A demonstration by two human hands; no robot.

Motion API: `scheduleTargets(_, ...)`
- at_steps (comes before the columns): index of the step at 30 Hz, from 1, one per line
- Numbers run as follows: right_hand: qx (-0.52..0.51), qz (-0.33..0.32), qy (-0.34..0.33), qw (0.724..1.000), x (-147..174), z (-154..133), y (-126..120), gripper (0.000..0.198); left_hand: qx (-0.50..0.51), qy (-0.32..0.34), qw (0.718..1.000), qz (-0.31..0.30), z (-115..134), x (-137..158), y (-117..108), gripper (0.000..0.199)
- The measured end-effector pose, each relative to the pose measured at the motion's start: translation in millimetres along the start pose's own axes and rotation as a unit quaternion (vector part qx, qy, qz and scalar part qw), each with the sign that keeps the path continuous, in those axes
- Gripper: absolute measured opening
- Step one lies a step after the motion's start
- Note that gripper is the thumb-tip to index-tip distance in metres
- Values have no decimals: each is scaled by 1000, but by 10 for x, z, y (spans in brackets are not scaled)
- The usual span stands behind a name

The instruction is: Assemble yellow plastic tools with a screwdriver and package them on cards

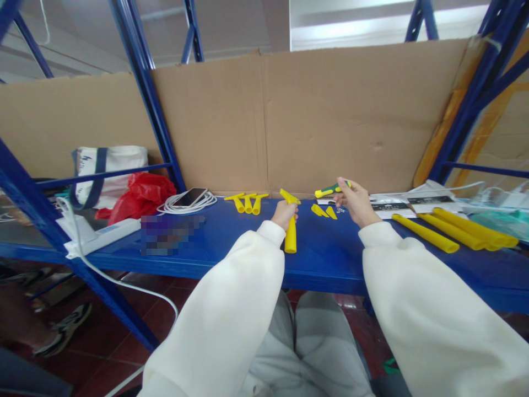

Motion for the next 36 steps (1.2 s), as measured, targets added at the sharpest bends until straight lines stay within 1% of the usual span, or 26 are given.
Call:
scheduleTargets(4, -33, -23, 61, 997, 11, -34, -3, 38, 4, -5, 1000, 2, 6, 7, 3, 20)
scheduleTargets(6, -40, -35, 71, 996, 13, -41, 0, 36, 3, -6, 1000, 3, 10, 10, 2, 22)
scheduleTargets(9, -24, -32, 44, 998, 2, -29, -4, 36, 1, -6, 1000, 7, 17, 15, -3, 22)
scheduleTargets(13, 5, 12, -1, 1000, -35, 9, -39, 41, 4, -7, 1000, 12, 20, 17, -8, 24)
scheduleTargets(16, 9, 29, -9, 1000, -64, 31, -66, 42, 11, -7, 1000, 8, 14, 11, -5, 24)
scheduleTargets(24, 27, 14, -8, 999, -58, 39, -77, 45, 13, -3, 1000, 15, 13, -1, -7, 23)
scheduleTargets(27, 14, -3, -2, 1000, -33, 11, -59, 46, 14, -4, 1000, 20, 14, -4, -8, 25)
scheduleTargets(32, -19, -39, -1, 999, -24, -15, -25, 40, 22, 0, 999, 26, 3, -21, -12, 23)
scheduleTargets(36, -17, -49, -24, 998, -43, 6, -22, 37, 10, 3, 1000, 28, -1, -28, -15, 22)
Point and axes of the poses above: each hand's wrist, its own x-axis away from the middle knuckle, its own y-axis out of the palm, z = x × y, the point moved 2 cm from there along -x, towards the middle knuckle, and after that the axes turned 4 degrees about z, right-handed, at the moved point
